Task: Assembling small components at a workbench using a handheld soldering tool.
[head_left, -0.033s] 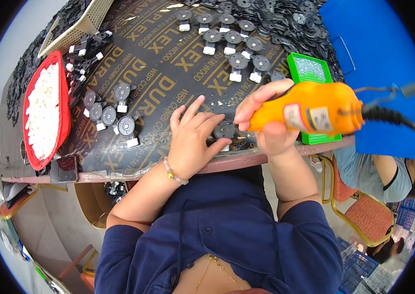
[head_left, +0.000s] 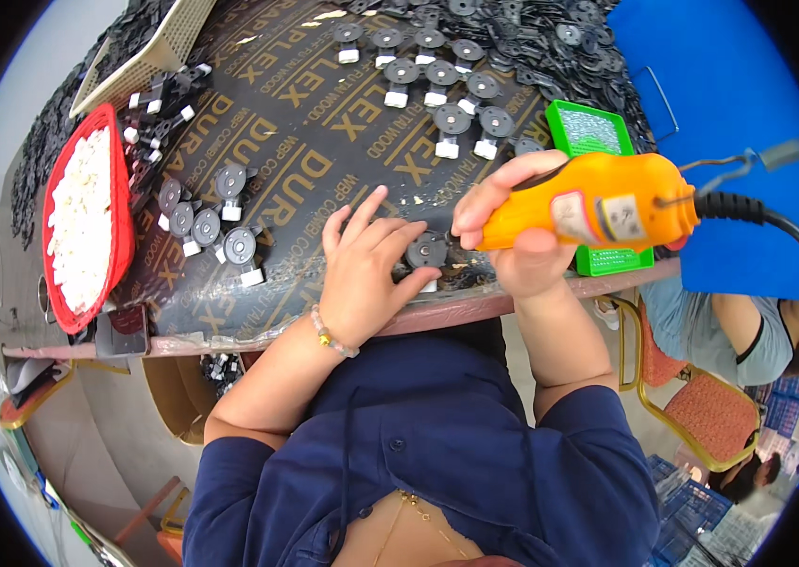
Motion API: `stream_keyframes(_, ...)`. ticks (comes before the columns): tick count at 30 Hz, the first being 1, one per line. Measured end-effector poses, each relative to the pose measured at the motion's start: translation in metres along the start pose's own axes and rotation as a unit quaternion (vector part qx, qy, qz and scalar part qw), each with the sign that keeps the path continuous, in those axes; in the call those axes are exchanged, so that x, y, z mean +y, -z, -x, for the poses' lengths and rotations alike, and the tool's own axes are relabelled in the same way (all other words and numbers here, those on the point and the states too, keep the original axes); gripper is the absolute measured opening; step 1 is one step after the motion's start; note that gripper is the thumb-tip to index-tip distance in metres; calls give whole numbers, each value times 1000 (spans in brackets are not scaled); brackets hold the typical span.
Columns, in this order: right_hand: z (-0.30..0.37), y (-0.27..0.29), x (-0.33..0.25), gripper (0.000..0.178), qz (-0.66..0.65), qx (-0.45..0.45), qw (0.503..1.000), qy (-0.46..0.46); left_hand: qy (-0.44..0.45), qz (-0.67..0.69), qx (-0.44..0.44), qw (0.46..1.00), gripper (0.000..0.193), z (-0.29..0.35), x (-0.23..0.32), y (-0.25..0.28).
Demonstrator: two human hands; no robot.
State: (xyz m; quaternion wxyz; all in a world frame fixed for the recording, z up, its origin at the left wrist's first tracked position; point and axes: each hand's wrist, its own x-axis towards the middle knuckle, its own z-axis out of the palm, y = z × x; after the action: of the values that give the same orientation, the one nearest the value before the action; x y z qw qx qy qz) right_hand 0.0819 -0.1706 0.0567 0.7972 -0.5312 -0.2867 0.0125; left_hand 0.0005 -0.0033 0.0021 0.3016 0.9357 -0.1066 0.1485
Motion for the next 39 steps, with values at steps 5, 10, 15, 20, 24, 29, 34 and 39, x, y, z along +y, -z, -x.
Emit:
stream_keyframes(5,7,69,-43,67,55,66,986,145,-7,-11,17,1000,50,5,-3,-1)
stream_keyframes(10,25,134,-74,55,293,206,928,104,-12,-25,11,1000,51,2,0,-3)
stream_keyframes(15,42,145,-60,54,233,200,942,136,-11,-27,-2,1000,54,1,1,-2)
stream_keyframes(20,43,149,-57,55,218,203,946,128,-5,-39,-4,999,53,1,1,-2)
stream_keyframes(24,44,150,-56,57,223,201,945,128,-6,-43,-7,999,56,1,0,-2)
stream_keyframes(29,42,129,-82,65,178,164,952,185,9,-19,-6,1000,61,1,3,2)
stream_keyframes(34,23,60,-67,74,65,15,973,221,-1,-4,9,1000,51,2,-1,-3)
stream_keyframes(39,12,7,-18,77,-11,-40,998,50,9,1,6,1000,51,3,-3,-1)
